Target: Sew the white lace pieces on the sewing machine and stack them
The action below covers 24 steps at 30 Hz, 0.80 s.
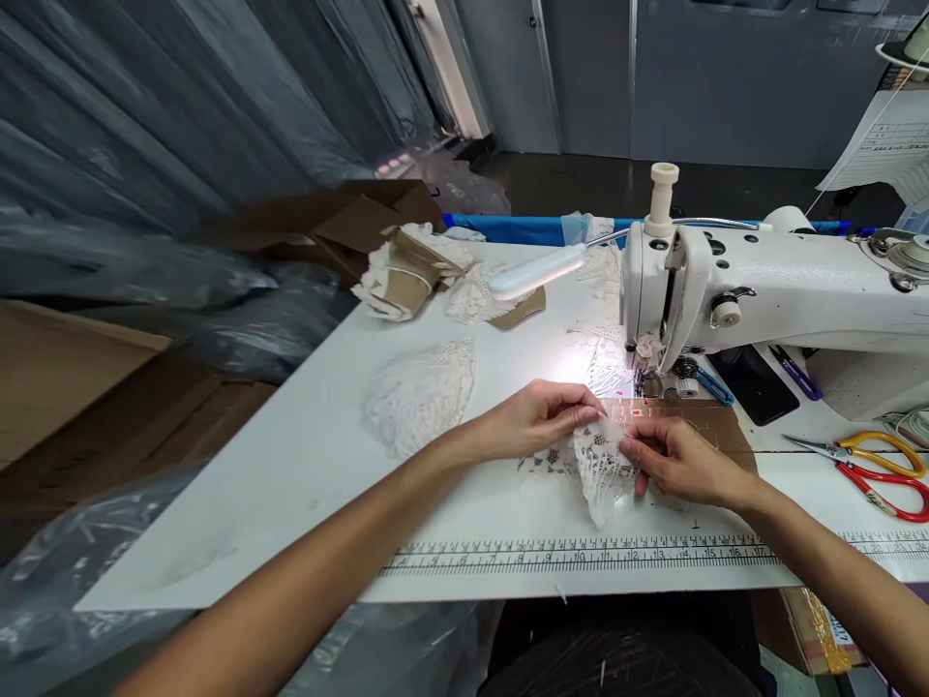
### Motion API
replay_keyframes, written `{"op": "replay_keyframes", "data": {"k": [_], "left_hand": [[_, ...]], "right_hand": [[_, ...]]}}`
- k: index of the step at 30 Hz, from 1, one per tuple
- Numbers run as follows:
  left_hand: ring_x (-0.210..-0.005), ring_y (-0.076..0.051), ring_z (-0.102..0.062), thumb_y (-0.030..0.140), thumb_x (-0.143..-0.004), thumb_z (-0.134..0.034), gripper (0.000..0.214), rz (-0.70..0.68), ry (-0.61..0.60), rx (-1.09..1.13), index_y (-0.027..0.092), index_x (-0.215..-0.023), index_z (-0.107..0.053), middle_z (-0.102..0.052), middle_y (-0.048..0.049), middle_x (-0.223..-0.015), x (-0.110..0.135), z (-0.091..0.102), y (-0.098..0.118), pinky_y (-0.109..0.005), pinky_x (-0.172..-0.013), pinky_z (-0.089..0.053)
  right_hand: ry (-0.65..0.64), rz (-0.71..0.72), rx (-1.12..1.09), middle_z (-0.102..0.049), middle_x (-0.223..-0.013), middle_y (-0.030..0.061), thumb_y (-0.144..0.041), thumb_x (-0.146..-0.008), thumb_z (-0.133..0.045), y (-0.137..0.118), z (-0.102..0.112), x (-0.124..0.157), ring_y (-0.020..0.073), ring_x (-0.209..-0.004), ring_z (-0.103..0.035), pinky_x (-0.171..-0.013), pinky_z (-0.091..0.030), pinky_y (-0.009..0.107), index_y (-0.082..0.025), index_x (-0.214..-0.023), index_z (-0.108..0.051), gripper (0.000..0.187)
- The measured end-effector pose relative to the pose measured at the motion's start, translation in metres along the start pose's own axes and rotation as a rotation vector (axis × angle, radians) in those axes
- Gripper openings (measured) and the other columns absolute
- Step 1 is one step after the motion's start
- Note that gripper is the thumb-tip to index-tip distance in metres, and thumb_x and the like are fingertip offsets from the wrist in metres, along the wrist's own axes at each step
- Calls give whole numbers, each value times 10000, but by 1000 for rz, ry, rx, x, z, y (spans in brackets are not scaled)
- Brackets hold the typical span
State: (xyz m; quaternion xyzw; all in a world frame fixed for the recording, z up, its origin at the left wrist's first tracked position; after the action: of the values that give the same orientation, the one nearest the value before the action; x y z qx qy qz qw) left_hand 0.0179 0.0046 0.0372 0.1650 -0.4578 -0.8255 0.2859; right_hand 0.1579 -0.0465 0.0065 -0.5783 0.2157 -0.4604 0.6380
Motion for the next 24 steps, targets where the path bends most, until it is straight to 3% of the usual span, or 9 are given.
{"op": "replay_keyframes", "data": {"k": [3, 6, 9, 11, 13, 14, 18, 21, 24], "left_hand": [[-459, -67, -359, 387, -980, -435, 345, 31, -46, -171, 150, -778, -584, -437, 46, -547, -20, 4, 1, -175, -424, -294], [-460, -75, -387, 355, -959, -477, 330, 12, -97, -490, 155, -724, -593, -481, 31, -547, -46, 1, -4, -196, -440, -269], [-519, -99, -454, 397, -924, -568, 326, -88, 27, -761, 156, -705, -586, -526, 5, -602, -59, 0, -7, -218, -476, -294], [-602, -124, -518, 430, -929, -574, 322, -155, 217, -885, 159, -756, -593, -585, -27, -711, -52, 3, -4, -227, -513, -338], [-682, -142, -562, 432, -974, -502, 316, -239, 352, -947, 163, -842, -602, -632, -56, -848, -33, 3, 2, -240, -551, -391], [-712, -149, -576, 425, -996, -455, 320, -309, 362, -947, 165, -884, -603, -644, -62, -900, -22, -1, 6, -251, -573, -421], [-783, -181, -590, 376, -1002, -437, 286, -588, 156, -890, 137, -982, -593, -652, -90, -963, 10, -30, 19, -321, -672, -507], [-708, -160, -560, 150, -992, -417, 199, -669, 157, -964, 136, -877, -579, -662, -74, -892, 12, -45, 18, -299, -648, -484], [-632, -147, -520, 89, -985, -387, 243, -674, 215, -979, 149, -820, -555, -640, -49, -778, 5, -47, 10, -282, -604, -453]], "right_hand": [[-4, -168, -228, -580, -539, -41, -208, -1007, -460, 7, -6, -6, 57, -380, -408, -388, -307, 179, -185, -775, -479, 234], [17, -278, -363, -642, -654, 12, -201, -1013, -457, 12, -11, -6, 49, -424, -522, -349, -314, 149, -162, -721, -495, 297], [-105, -331, -331, -674, -736, 37, -266, -994, -514, 18, -14, 7, 70, -468, -595, -335, -343, 145, -149, -711, -526, 306], [-150, -330, -205, -685, -748, 29, -281, -974, -539, 23, -5, 17, 78, -460, -600, -344, -363, 152, -158, -723, -523, 279], [-54, -263, -68, -686, -756, 21, -258, -965, -526, 26, 17, 22, 74, -470, -591, -386, -384, 159, -160, -755, -541, 232], [17, -209, -15, -685, -767, 23, -249, -963, -510, 26, 29, 23, 76, -486, -586, -418, -402, 171, -160, -769, -558, 219], [275, 31, 328, -637, -699, 11, -237, -942, -488, 18, 61, 14, 127, -546, -559, -526, -419, 250, -163, -877, -642, 183], [321, 160, 699, -603, -694, 19, -233, -932, -488, 8, 56, 4, 153, -582, -531, -562, -383, 272, -173, -1038, -688, 235], [259, 244, 965, -643, -939, 65, -231, -930, -484, 2, 38, -2, 172, -687, -550, -571, -367, 265, -252, -1206, -652, 324]]}}
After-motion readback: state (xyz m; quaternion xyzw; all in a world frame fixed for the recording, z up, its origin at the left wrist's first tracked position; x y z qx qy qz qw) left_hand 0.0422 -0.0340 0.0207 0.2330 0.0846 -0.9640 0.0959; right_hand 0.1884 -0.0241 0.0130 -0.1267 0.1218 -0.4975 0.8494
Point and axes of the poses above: each hand's wrist, its own x-axis away from the middle knuckle, its own z-axis out of the back of the hand, y = z × x, the point moved 6 cm from there along -x, towards the middle knuckle
